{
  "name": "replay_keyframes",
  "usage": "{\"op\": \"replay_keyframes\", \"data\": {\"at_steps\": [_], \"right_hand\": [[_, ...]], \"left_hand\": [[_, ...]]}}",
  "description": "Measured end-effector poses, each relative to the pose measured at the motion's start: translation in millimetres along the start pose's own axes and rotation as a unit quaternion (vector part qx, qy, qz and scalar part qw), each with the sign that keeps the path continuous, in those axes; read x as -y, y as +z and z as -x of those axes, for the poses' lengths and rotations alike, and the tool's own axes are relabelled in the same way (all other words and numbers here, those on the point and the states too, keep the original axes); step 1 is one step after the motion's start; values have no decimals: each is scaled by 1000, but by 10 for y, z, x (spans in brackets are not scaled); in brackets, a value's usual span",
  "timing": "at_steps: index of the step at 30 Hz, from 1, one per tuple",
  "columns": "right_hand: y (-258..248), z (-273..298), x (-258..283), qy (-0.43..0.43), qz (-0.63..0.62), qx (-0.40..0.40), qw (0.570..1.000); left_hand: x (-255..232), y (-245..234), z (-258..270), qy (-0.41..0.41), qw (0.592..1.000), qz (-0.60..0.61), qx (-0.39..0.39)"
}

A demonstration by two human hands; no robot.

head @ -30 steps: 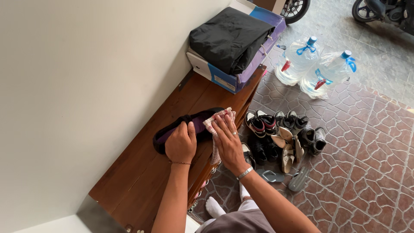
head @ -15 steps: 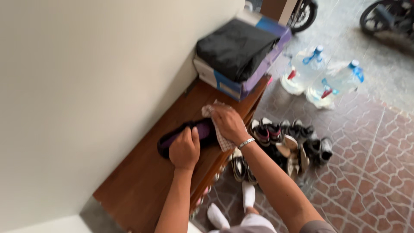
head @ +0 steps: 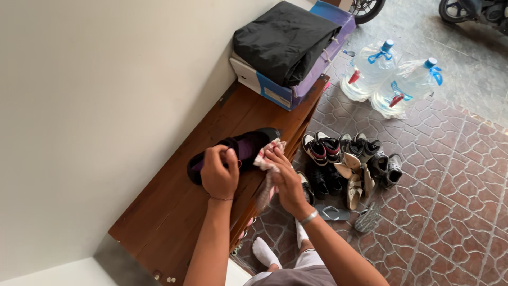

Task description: The person wipes a black shoe with a checkered cloth on a wooden shelf. They repeatedly rub the shoe's exterior and interior, occasionally folding the cloth to use a different section. The shoe remains on the shelf throughout the process.

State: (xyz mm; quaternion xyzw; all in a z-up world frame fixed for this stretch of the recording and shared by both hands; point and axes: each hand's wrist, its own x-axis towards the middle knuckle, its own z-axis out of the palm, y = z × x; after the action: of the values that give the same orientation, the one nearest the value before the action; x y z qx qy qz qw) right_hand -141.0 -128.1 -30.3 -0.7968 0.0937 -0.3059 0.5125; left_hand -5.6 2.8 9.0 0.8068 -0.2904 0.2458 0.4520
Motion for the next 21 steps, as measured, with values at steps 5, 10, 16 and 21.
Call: {"op": "replay_keyframes", "data": {"at_steps": [5,10,16,21], "right_hand": [[-453,-28,140,240,-464,37,852],[-741,-146,175,325,-527,100,779],[-1273,-244,-116,187,-210,347,895],[-1350,-668,-330,177,134,249,943]], "left_hand": [[-454,-263,-124,132,989,67,17],[-1061,-215,-71,108,967,155,173],[-915,25,197,-186,970,95,124],[-898,66,585,-209,974,70,59]]}}
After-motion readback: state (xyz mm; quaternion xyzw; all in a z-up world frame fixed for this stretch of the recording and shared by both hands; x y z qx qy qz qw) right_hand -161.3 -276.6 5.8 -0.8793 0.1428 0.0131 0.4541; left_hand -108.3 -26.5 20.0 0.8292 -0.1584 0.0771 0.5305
